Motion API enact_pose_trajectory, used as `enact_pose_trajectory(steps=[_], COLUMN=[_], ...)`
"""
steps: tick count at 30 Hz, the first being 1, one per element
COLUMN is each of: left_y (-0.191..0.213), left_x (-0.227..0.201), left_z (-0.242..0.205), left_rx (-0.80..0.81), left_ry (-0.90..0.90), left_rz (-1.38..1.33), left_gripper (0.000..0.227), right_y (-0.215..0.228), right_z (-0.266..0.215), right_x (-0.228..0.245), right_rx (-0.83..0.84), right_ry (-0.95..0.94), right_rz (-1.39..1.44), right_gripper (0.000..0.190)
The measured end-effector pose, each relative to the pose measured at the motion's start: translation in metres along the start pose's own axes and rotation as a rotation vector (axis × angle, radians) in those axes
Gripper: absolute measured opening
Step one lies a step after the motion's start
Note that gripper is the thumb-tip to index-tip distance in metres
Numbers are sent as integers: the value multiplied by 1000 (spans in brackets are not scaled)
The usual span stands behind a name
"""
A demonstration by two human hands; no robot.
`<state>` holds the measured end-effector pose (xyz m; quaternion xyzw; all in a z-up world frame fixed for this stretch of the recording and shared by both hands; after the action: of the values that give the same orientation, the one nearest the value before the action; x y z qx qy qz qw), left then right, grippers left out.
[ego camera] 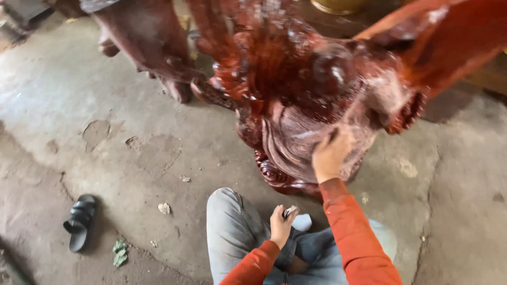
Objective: Hand-sanding a large wooden sculpture to smooth the surface and prepare it for finishing.
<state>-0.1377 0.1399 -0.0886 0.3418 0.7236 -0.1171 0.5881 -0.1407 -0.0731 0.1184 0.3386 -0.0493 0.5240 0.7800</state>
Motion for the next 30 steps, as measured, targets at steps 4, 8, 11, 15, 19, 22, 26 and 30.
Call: enact_pose_trajectory(steps=[4,8,11,15,19,22,26,30], left_y=[6,29,32,28,39,50,68,113], left_x=[19,-6,5,9,-21,-63,-72,-66], left_z=[-3,1,-8,-28,-31,-43,-43,-8], left_rx=[84,125,196,341,366,396,373,108], left_ry=[98,365,453,272,-220,-265,-167,-115], left_rz=[-69,-376,-473,-114,101,66,115,276], left_gripper=[25,13,21,38,25,18,49,44], right_y=[25,48,52,36,64,72,74,73], right_z=[-58,-157,-224,-317,-260,-224,-180,-116], right_x=[36,41,34,11,30,45,43,23], right_rx=[154,531,556,543,411,349,170,-88], right_ry=[292,231,-113,-503,-580,-658,-572,-460], right_rz=[-205,141,364,423,507,607,691,666], right_gripper=[62,46,36,37,31,38,23,14])
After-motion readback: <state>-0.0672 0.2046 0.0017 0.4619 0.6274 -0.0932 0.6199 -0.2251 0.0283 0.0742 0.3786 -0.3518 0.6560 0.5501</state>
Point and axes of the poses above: each hand's wrist, its own z-axis towards the middle knuckle, its own y-axis out of the back of the hand, x = y × z, the point moved 1 cm from there along z, towards the middle knuckle, and after that the axes turned 14 degrees about y, right-handed, at the moved point
